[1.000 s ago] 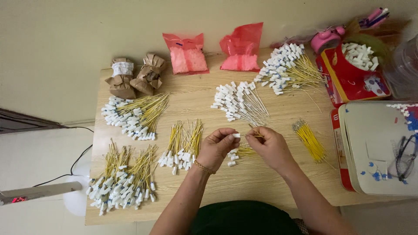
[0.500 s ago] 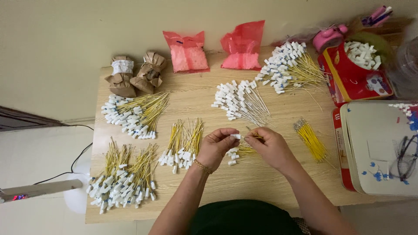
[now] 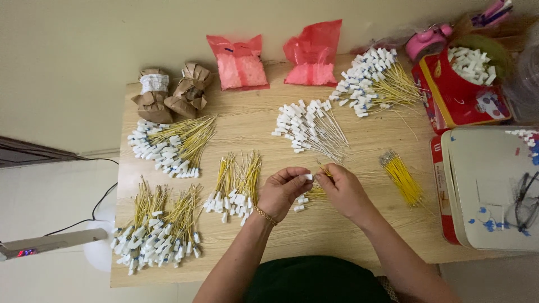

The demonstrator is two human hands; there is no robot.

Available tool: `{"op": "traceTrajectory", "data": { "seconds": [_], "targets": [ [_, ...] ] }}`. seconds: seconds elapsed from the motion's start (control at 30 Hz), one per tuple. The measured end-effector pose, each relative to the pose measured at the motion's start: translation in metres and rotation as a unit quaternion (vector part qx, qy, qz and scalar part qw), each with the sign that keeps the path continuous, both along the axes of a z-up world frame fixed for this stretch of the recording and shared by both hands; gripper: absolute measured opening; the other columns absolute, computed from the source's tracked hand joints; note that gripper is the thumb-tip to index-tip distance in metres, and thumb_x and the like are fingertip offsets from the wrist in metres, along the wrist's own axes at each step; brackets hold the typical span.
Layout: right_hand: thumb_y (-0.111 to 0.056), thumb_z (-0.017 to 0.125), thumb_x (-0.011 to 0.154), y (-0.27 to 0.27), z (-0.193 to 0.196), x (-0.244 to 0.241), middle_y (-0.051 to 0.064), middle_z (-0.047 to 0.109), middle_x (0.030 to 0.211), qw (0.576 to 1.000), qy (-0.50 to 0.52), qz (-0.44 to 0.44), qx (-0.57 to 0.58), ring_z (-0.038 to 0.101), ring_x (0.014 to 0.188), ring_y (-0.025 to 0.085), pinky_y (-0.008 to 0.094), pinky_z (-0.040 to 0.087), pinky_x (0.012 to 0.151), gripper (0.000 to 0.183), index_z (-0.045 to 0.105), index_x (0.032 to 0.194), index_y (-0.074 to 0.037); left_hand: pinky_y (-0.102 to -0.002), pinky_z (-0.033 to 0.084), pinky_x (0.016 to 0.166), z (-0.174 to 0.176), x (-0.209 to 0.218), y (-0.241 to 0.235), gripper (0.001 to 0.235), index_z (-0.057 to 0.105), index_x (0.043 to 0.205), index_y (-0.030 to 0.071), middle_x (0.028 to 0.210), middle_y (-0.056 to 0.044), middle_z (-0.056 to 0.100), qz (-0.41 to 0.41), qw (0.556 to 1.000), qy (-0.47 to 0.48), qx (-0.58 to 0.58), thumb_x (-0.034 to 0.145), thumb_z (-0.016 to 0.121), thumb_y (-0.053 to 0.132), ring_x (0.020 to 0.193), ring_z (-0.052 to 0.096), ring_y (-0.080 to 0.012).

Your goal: The person sits at a table and repeatedly picks up small white foam pieces and yellow sticks. They insert the foam pieces onto the sticks and place the assembled items into a pile on the table.

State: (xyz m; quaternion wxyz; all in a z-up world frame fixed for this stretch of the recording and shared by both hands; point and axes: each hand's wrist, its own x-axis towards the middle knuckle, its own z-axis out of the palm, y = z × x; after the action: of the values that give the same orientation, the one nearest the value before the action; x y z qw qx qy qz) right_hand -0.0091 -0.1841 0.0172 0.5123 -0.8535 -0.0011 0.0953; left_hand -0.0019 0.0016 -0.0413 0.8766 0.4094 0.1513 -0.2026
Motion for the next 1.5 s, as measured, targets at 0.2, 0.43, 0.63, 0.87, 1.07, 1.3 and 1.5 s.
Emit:
{"op": "traceTrajectory", "data": {
  "seconds": [0.2, 0.43, 0.63, 0.87, 1.07, 1.3, 1.5],
  "targets": [
    [-0.024, 0.064, 0.099, 0.004, -0.021, -0.008, 0.022, 0.065, 0.078, 0.999, -0.007, 0.000, -0.047, 0.068, 0.079, 0.038, 0.046, 0.054, 0.074, 0.020, 0.067, 0.094, -0.004, -0.037, 0.066, 0.085, -0.019, -0.002, -0.002, 0.022, 0.071, 0.111, -0.005, 0.104, -0.017, 0.074, 0.008, 1.000, 0.020, 0.011, 0.089, 0.075, -0.003, 0.091, 0.075, -0.0244],
    [-0.025, 0.059, 0.103, 0.005, -0.017, -0.001, 0.012, 0.056, 0.071, 0.999, -0.003, -0.032, 0.016, 0.055, 0.071, 0.024, 0.039, 0.049, 0.068, 0.025, 0.066, 0.090, -0.005, -0.036, 0.066, 0.083, -0.016, 0.013, -0.003, 0.021, 0.071, 0.109, -0.005, 0.102, -0.017, 0.074, -0.002, 1.000, 0.003, 0.014, 0.089, 0.074, -0.004, 0.089, 0.075, -0.0242],
    [-0.023, 0.062, 0.100, -0.001, -0.010, 0.008, 0.021, 0.064, 0.076, 0.999, 0.001, 0.017, -0.037, 0.065, 0.073, 0.035, 0.045, 0.052, 0.070, 0.020, 0.068, 0.098, -0.003, -0.037, 0.067, 0.082, -0.011, 0.013, 0.000, 0.019, 0.071, 0.106, -0.006, 0.102, -0.018, 0.074, -0.007, 1.000, 0.000, 0.006, 0.088, 0.074, -0.006, 0.088, 0.076, -0.0263],
    [-0.022, 0.060, 0.101, 0.002, -0.014, 0.007, 0.022, 0.063, 0.078, 0.999, -0.007, 0.037, -0.033, 0.065, 0.076, 0.037, 0.047, 0.051, 0.072, 0.021, 0.067, 0.099, -0.003, -0.037, 0.067, 0.081, -0.008, 0.007, 0.000, 0.019, 0.072, 0.106, -0.007, 0.100, -0.019, 0.074, 0.002, 1.000, 0.003, 0.004, 0.087, 0.074, -0.006, 0.087, 0.076, -0.0269],
    [-0.021, 0.060, 0.101, -0.001, -0.020, 0.002, 0.019, 0.065, 0.078, 0.999, -0.007, 0.040, -0.022, 0.067, 0.078, 0.035, 0.045, 0.053, 0.075, 0.020, 0.068, 0.098, -0.004, -0.037, 0.067, 0.081, -0.025, 0.006, 0.003, 0.017, 0.072, 0.105, -0.006, 0.101, -0.019, 0.075, -0.008, 1.000, -0.008, 0.022, 0.087, 0.074, -0.007, 0.087, 0.076, -0.0265],
    [-0.014, 0.056, 0.106, -0.027, -0.036, 0.006, 0.021, 0.069, 0.088, 0.988, -0.001, -0.144, 0.054, 0.066, 0.081, 0.028, 0.042, 0.054, 0.078, 0.020, 0.069, 0.109, 0.000, -0.031, 0.060, 0.089, -0.066, 0.023, 0.017, 0.014, 0.081, 0.100, 0.024, 0.097, 0.003, 0.078, -0.169, 0.832, -0.157, 0.505, 0.086, 0.079, 0.022, 0.100, 0.073, -0.0174],
    [-0.008, 0.064, 0.100, -0.042, -0.030, 0.013, 0.013, 0.072, 0.080, 0.980, 0.015, -0.183, 0.080, 0.067, 0.060, 0.017, 0.031, 0.056, 0.060, 0.023, 0.073, 0.121, -0.008, -0.034, 0.060, 0.079, -0.114, 0.064, 0.008, 0.011, 0.081, 0.093, 0.021, 0.087, 0.002, 0.077, -0.102, 0.589, -0.426, 0.679, 0.083, 0.077, 0.025, 0.089, 0.071, -0.0217]
  ]
}}
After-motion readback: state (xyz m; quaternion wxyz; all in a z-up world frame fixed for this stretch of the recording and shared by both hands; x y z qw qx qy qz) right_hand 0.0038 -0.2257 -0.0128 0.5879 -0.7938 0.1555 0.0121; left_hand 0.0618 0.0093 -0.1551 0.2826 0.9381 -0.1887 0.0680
